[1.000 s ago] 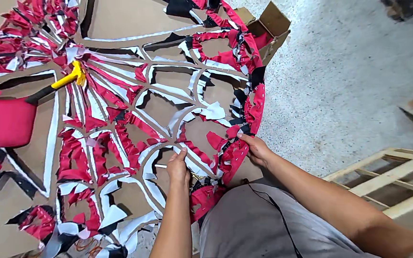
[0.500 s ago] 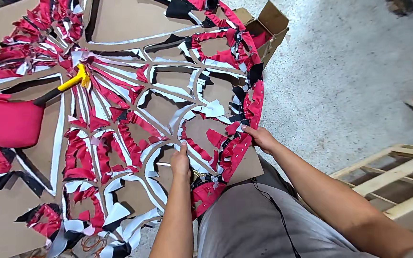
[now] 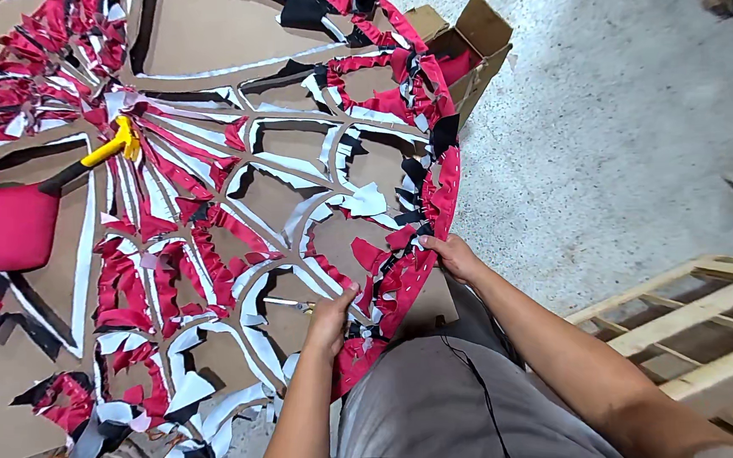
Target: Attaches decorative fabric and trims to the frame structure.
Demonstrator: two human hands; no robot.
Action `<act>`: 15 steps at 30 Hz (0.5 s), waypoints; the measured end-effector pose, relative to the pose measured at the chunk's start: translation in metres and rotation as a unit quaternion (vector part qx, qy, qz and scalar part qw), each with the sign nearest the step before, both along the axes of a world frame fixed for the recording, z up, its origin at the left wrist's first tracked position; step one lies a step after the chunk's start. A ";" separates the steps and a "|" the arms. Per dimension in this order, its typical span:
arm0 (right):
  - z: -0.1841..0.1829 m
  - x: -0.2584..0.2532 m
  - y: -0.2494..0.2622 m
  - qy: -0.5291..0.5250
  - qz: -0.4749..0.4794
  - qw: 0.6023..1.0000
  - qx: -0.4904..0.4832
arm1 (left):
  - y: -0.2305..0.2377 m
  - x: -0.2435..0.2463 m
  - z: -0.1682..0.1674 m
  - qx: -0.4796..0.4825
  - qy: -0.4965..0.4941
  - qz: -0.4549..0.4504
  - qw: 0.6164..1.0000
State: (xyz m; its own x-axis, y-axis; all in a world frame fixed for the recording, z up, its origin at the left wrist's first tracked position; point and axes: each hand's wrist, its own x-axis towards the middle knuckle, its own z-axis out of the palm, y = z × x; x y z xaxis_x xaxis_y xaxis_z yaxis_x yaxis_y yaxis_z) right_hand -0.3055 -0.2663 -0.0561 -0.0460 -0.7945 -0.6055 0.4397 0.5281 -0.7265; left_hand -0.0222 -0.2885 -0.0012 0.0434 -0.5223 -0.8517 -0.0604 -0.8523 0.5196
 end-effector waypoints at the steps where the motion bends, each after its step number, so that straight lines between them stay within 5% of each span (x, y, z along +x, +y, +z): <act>1: 0.000 0.000 0.001 0.002 -0.001 1.000 -0.002 | -0.001 0.002 0.004 0.019 0.018 -0.018 0.999; 8: 0.008 0.000 0.001 0.087 0.063 0.992 -0.068 | -0.003 0.011 0.017 0.031 0.096 -0.005 0.995; 15: -0.006 -0.006 -0.004 0.044 0.041 0.990 -0.130 | -0.013 -0.001 0.015 0.093 0.048 0.074 0.992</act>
